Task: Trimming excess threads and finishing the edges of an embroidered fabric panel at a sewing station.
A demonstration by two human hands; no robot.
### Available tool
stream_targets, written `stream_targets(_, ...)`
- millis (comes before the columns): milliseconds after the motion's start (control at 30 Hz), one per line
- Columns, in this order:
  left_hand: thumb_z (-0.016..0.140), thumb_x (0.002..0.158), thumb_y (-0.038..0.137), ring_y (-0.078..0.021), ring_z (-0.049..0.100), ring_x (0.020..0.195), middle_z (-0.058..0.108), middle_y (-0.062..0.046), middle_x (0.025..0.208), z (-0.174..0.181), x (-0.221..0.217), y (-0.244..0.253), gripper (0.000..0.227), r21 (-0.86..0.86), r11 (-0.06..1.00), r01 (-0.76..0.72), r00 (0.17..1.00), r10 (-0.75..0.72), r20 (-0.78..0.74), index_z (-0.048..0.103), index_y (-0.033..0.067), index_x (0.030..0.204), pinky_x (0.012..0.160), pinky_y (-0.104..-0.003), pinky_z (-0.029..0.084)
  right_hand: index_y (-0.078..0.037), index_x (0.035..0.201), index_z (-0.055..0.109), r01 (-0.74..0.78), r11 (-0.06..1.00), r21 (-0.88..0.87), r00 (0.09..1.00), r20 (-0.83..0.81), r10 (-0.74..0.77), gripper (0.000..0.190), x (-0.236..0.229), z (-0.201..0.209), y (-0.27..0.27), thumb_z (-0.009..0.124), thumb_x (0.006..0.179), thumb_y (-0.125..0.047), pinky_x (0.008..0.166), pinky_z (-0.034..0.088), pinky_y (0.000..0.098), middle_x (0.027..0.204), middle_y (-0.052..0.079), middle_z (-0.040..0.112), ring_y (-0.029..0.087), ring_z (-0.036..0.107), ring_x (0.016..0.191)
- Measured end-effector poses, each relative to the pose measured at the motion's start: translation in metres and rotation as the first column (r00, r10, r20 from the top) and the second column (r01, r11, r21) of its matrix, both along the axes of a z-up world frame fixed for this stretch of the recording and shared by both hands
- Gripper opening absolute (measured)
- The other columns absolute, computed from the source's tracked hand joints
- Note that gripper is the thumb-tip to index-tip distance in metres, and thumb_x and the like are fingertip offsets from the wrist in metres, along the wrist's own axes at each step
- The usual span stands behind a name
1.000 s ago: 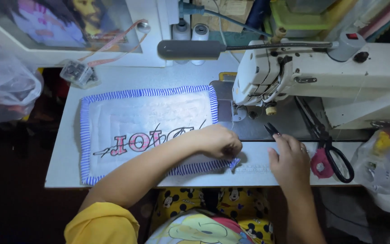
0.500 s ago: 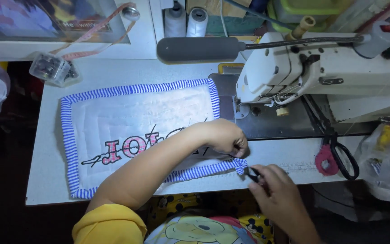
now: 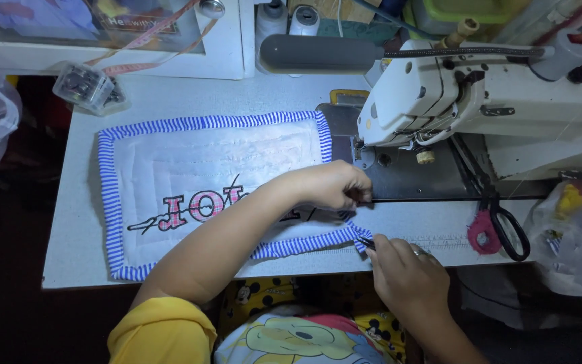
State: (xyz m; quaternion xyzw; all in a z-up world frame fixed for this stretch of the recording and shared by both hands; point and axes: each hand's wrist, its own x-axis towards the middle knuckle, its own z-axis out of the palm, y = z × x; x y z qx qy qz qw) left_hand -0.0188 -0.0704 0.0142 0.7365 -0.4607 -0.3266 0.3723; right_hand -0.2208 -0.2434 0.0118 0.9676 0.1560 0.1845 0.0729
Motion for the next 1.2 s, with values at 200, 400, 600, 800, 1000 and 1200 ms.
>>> stream_targets(200, 0.056, 0.102, 0.017, -0.0223, 0.066, 0.085, 0.066, -0.006, 0.095, 0.036, -0.044, 0.022, 0.019, 0.389, 0.919, -0.066, 0.865, -0.142, 0.481, 0.072, 0.0064, 0.107, 0.065, -0.035, 0.061, -0.019, 0.093, 0.066, 0.040, 0.996, -0.086, 0.997, -0.055, -0.045, 0.006, 0.009, -0.022, -0.006, 0.071, 0.093, -0.021, 0.043, 0.043, 0.0321, 0.065, -0.005, 0.054, 0.017, 0.054, 0.054)
stream_targets(400, 0.071, 0.086, 0.052, -0.0389, 0.047, 0.129, 0.051, -0.018, 0.144, -0.015, -0.131, 0.047, 0.067, -0.017, 0.942, -0.336, 0.656, 0.247, 0.713, 0.056, 0.0134, 0.138, 0.104, -0.060, 0.038, -0.018, 0.100, 0.071, 0.027, 0.997, -0.071, 0.998, 0.055, -0.023, 0.010, 0.015, -0.027, -0.003, 0.073, 0.091, -0.020, 0.044, 0.043, 0.0287, 0.071, -0.006, 0.060, 0.015, 0.056, 0.054)
stream_targets(600, 0.071, 0.087, 0.052, -0.0412, 0.043, 0.138, 0.049, -0.019, 0.150, -0.035, -0.146, 0.048, 0.067, -0.199, 0.896, -0.397, 0.588, 0.415, 0.694, 0.056, 0.0100, 0.138, 0.110, -0.062, 0.032, -0.016, 0.100, 0.071, -0.003, 0.999, -0.035, 0.996, 0.085, 0.006, 0.011, 0.019, -0.031, -0.002, 0.075, 0.090, -0.018, 0.047, 0.046, 0.0299, 0.074, -0.004, 0.062, 0.017, 0.057, 0.060)
stream_targets(800, 0.067, 0.090, 0.043, -0.0397, 0.044, 0.138, 0.048, -0.017, 0.152, -0.034, -0.142, 0.051, 0.055, -0.203, 0.896, -0.395, 0.652, 0.429, 0.625, 0.056, 0.0094, 0.132, 0.110, -0.059, 0.031, -0.018, 0.094, 0.070, -0.048, 0.985, -0.164, 0.992, 0.111, 0.067, 0.014, 0.022, -0.020, 0.001, 0.071, 0.085, -0.009, 0.050, 0.044, 0.0294, 0.068, -0.005, 0.056, 0.016, 0.055, 0.060)
stream_targets(1000, 0.070, 0.089, 0.040, -0.0403, 0.044, 0.137, 0.048, -0.017, 0.152, -0.030, -0.144, 0.053, 0.051, -0.234, 0.890, -0.392, 0.636, 0.446, 0.629, 0.058, 0.0105, 0.128, 0.110, -0.059, 0.032, -0.019, 0.093, 0.070, -0.048, 0.983, -0.179, 0.989, 0.130, 0.072, 0.013, 0.020, -0.016, 0.000, 0.072, 0.086, -0.008, 0.047, 0.041, 0.0278, 0.066, -0.006, 0.055, 0.015, 0.053, 0.056)
stream_targets(1200, 0.069, 0.088, 0.042, -0.0403, 0.045, 0.136, 0.049, -0.011, 0.154, -0.030, -0.143, 0.052, 0.047, -0.206, 0.896, -0.393, 0.644, 0.428, 0.633, 0.060, 0.0135, 0.124, 0.109, -0.060, 0.032, -0.017, 0.093, 0.068, -0.065, 0.988, -0.142, 0.987, 0.135, 0.085, 0.015, 0.024, -0.021, 0.001, 0.072, 0.084, -0.005, 0.049, 0.043, 0.0297, 0.067, -0.004, 0.055, 0.017, 0.054, 0.058)
